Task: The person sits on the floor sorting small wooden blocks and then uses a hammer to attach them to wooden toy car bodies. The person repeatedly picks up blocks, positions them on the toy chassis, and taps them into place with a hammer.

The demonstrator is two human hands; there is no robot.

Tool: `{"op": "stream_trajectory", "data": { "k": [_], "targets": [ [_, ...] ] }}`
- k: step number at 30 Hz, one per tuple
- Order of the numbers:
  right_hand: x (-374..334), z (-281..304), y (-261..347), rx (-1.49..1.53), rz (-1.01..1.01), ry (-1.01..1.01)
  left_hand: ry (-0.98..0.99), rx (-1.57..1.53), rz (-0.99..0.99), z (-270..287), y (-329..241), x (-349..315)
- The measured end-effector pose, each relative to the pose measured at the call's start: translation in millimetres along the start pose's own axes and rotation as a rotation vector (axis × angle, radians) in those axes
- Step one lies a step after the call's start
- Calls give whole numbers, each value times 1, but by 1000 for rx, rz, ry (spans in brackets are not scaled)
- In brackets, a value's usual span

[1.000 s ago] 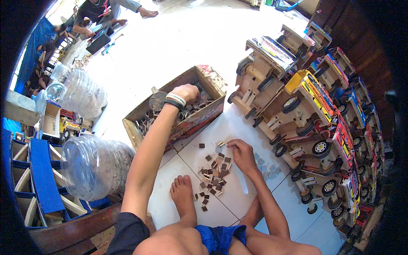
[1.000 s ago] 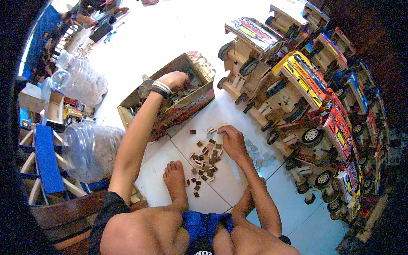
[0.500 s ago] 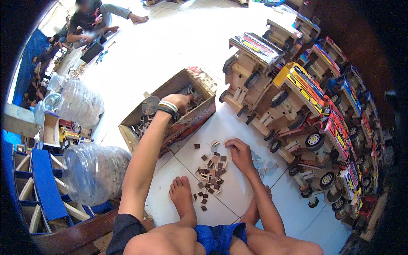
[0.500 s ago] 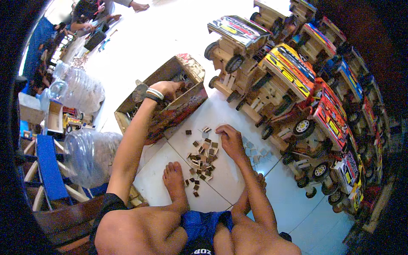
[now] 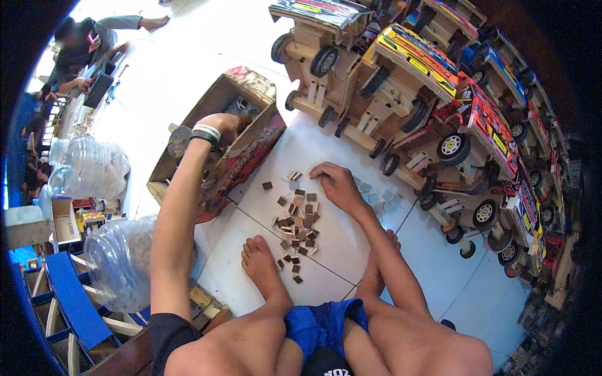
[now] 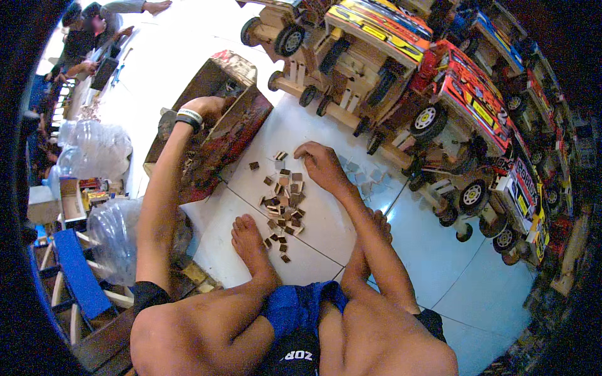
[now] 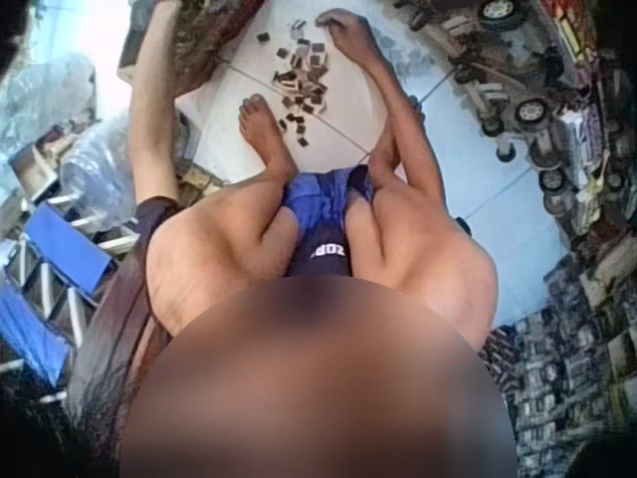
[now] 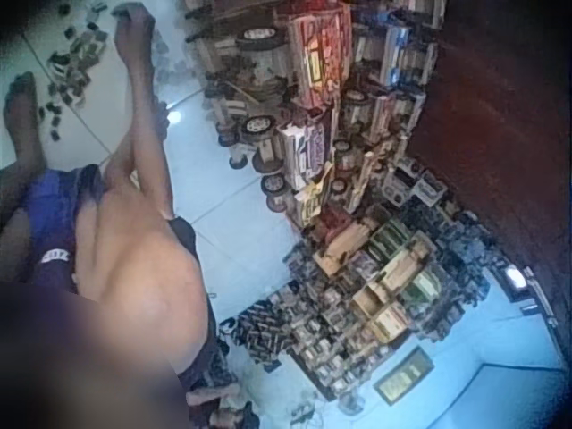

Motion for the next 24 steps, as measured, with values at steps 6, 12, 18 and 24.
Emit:
{"op": "stream_trajectory", "data": {
  "k": [6,12,18,24],
  "targets": [
    [1,3,1,9,24,3,-25,0,-85,0,-15,-9],
    [2,2,-1,33,5,20,81,102,-31,1,-7,-8],
    [0,0,-4,12,10,26,143,122,-187,5,-13,-19],
    [-1,-2,-4,-15,-6,12,-23,-148,-270,-14,-2,-17]
  ]
}}
Point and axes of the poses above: each hand's wrist, its own x-axis towards the middle knuckle, its own z-axis out of the back of the hand, y = z × x, the point moved 6 cm from there along x, towards the middle knuckle, and after that the axes turned 6 degrees about -x, right-handed, at the moved point
